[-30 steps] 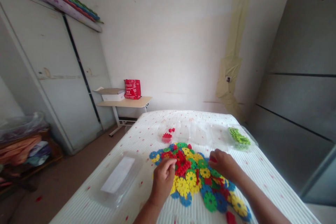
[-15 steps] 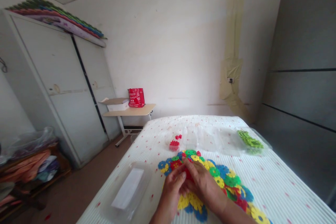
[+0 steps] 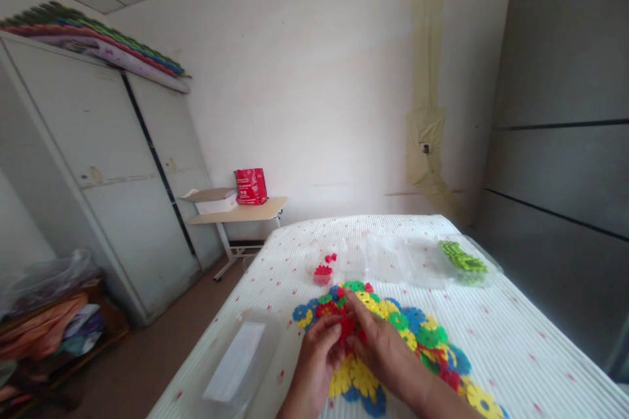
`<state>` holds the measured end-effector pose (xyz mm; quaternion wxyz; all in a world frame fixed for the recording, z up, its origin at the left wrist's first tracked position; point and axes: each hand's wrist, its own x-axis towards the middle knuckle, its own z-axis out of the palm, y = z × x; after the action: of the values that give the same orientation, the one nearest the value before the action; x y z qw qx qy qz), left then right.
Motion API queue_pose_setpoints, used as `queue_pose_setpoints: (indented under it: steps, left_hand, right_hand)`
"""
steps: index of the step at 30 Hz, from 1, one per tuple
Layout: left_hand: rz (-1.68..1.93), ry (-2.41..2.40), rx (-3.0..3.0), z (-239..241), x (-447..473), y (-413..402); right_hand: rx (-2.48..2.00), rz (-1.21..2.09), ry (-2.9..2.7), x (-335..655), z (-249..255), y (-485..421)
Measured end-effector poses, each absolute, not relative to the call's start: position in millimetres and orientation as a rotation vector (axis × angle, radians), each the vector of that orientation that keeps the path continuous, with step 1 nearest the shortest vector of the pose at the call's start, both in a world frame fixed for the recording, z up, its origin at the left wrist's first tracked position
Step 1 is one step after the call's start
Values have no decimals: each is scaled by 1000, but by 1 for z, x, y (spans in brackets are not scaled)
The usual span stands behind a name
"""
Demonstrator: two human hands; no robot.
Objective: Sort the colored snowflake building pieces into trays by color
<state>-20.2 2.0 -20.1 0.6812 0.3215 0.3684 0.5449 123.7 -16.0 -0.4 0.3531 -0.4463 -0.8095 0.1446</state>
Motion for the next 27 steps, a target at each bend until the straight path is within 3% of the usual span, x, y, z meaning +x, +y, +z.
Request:
queue_pose_setpoints:
  steps: [12,22,27]
  left_hand:
    - [1364,904,517,-3,-52,25]
    - [1513,973,815,53,-43,139]
    - [1580,1013,779,49,-39,140]
  right_hand:
    - [-1378,243,-1721,223,40,-24]
    - [-1488,195,-1659,244,27,-27]
    - [-1471,163,-1738,250,17,-22]
